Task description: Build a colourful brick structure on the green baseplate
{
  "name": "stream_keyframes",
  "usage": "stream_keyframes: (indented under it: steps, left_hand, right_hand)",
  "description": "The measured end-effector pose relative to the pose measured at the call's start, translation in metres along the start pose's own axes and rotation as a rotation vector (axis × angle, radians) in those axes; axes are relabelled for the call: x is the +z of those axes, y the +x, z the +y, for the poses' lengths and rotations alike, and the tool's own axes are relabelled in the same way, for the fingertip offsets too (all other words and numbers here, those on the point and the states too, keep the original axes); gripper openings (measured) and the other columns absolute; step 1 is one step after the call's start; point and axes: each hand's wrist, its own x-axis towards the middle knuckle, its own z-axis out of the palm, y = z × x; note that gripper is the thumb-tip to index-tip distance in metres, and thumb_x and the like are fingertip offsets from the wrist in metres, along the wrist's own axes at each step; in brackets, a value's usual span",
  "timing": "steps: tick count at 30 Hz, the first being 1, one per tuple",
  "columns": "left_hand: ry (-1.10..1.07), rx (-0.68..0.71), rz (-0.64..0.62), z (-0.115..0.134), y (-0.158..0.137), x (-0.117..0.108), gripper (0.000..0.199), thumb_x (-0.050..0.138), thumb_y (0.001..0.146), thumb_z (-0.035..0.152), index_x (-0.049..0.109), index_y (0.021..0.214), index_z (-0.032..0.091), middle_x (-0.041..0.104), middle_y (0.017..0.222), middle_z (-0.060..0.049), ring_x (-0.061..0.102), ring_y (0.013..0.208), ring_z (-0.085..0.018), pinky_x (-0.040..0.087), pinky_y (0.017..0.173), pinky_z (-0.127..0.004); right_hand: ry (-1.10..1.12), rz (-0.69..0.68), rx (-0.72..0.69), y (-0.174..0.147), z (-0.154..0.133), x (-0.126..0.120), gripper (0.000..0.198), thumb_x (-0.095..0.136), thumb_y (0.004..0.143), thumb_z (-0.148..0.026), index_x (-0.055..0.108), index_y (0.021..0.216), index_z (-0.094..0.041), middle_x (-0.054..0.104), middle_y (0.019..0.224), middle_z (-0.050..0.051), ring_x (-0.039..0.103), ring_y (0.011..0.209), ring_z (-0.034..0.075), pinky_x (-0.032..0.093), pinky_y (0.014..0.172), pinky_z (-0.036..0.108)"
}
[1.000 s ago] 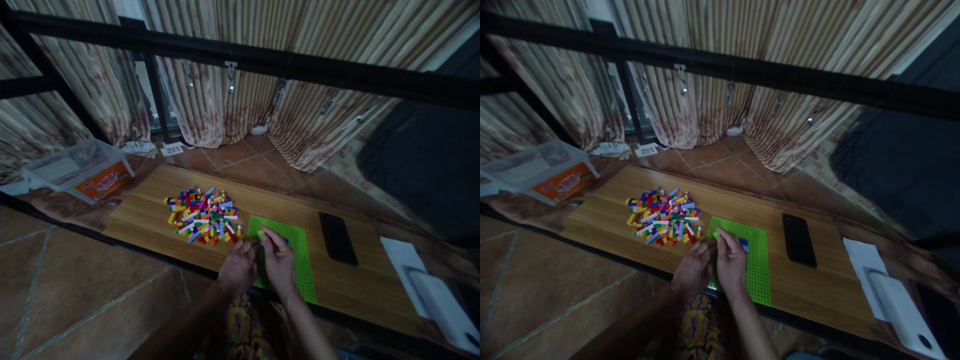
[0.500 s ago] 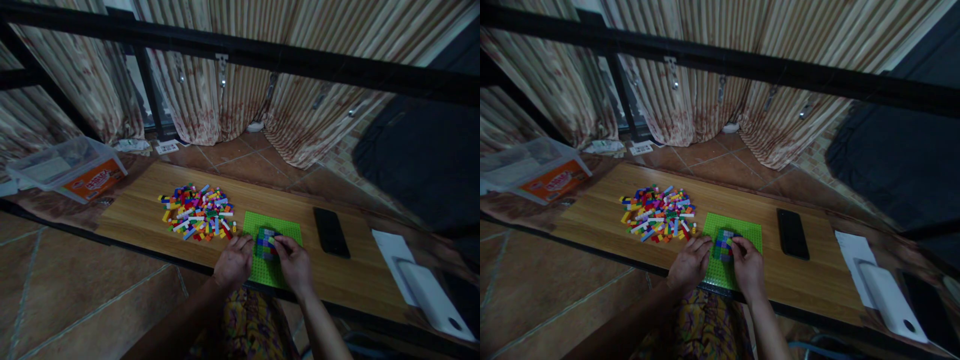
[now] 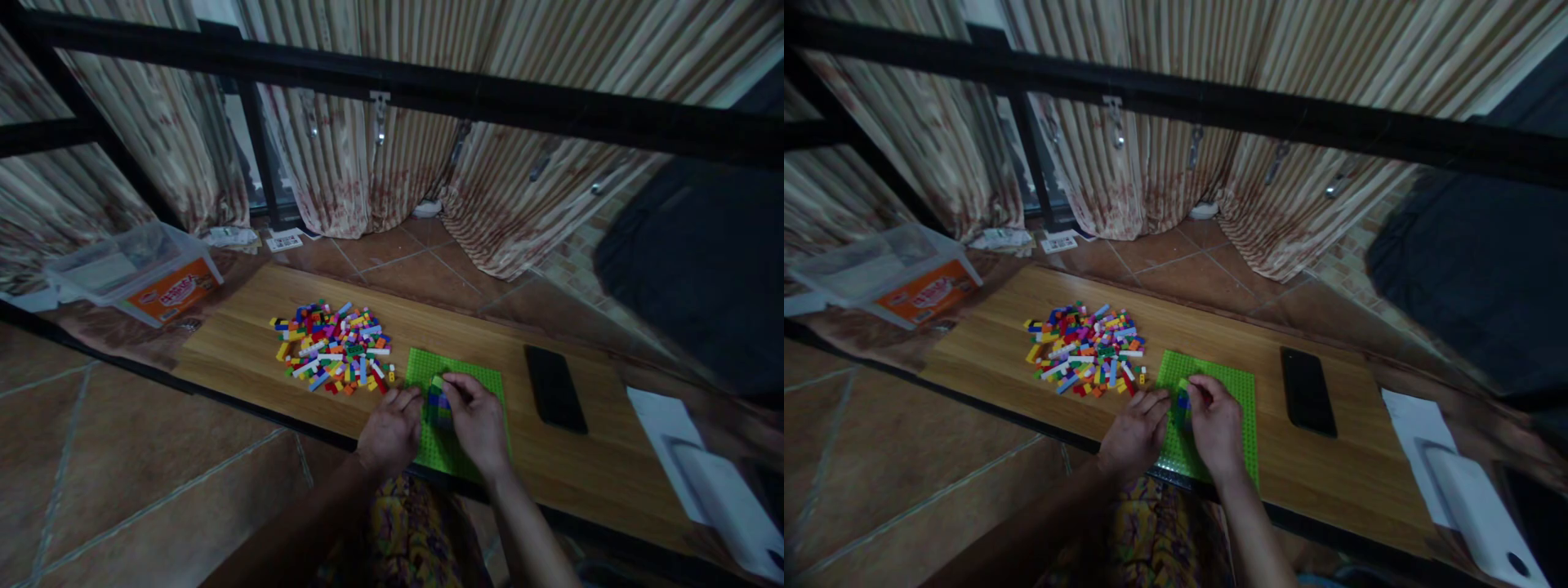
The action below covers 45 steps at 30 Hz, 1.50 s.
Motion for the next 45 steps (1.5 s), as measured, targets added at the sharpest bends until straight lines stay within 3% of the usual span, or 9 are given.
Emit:
stream_keyframes:
  steps: [6,12,17,23,30,39,45]
  left_hand:
    - [-0.011,-0.047,-0.039,0.005,0.0,-0.004,0.024,0.051,0.083,0.01,0.064,0.102,0.016,0.063,0.108,-0.009,0.055,0.102,-0.023,0.05,0.094,-0.039]
    - [-0.027,-0.044,-0.022,0.007,0.001,-0.005,0.023,0.053,0.081,0.009,0.065,0.1,0.014,0.066,0.104,-0.01,0.054,0.107,-0.024,0.048,0.098,-0.038]
    - [0.0,0.002,-0.033,0.004,0.0,-0.003,0.022,0.053,0.082,0.01,0.064,0.101,0.012,0.065,0.104,-0.011,0.054,0.105,-0.024,0.047,0.099,-0.039]
    - [-0.014,-0.028,-0.052,0.005,0.0,-0.004,0.021,0.048,0.085,0.01,0.061,0.101,0.015,0.062,0.101,-0.009,0.056,0.098,-0.023,0.051,0.091,-0.039]
    - [-0.013,-0.043,-0.053,0.005,-0.001,-0.003,0.036,0.047,0.086,0.012,0.055,0.121,0.014,0.06,0.118,-0.01,0.055,0.102,-0.023,0.051,0.094,-0.038]
    - [0.003,-0.054,-0.049,0.007,-0.001,-0.004,0.036,0.045,0.087,0.012,0.056,0.122,0.013,0.06,0.122,-0.01,0.055,0.106,-0.024,0.05,0.097,-0.038]
    - [0.02,-0.033,-0.047,0.006,-0.001,-0.004,0.035,0.046,0.087,0.013,0.057,0.12,0.012,0.059,0.124,-0.011,0.056,0.104,-0.023,0.048,0.099,-0.037]
  right_hand:
    - [-0.163,-0.18,-0.146,0.029,-0.027,0.045,0.019,0.052,0.085,-0.027,0.069,0.093,-0.023,0.074,0.095,0.004,0.068,0.085,0.02,0.05,0.08,0.034]
    - [-0.257,-0.293,-0.213,0.044,-0.04,0.072,0.018,0.054,0.085,-0.023,0.069,0.093,-0.026,0.074,0.086,0.001,0.067,0.079,0.018,0.05,0.075,0.03]
    - [-0.408,-0.226,-0.281,0.06,-0.044,0.078,0.028,0.048,0.087,-0.016,0.072,0.098,-0.026,0.07,0.095,0.004,0.065,0.084,0.018,0.048,0.079,0.029]
    - [-0.48,-0.375,-0.438,0.081,-0.039,0.085,0.039,0.043,0.086,-0.009,0.074,0.101,-0.028,0.064,0.103,0.004,0.061,0.092,0.017,0.046,0.084,0.027]
    - [-0.534,-0.469,-0.493,0.098,-0.033,0.088,0.036,0.052,0.082,-0.008,0.073,0.101,-0.029,0.063,0.102,0.003,0.059,0.096,0.018,0.044,0.089,0.027]
    - [-0.672,-0.539,-0.52,0.102,-0.038,0.084,0.02,0.055,0.086,-0.013,0.068,0.098,-0.021,0.062,0.101,0.006,0.06,0.092,0.018,0.042,0.085,0.026]
    - [-0.675,-0.536,-0.503,0.1,-0.033,0.084,0.021,0.053,0.088,-0.015,0.067,0.102,-0.022,0.062,0.101,0.006,0.061,0.091,0.018,0.042,0.083,0.027]
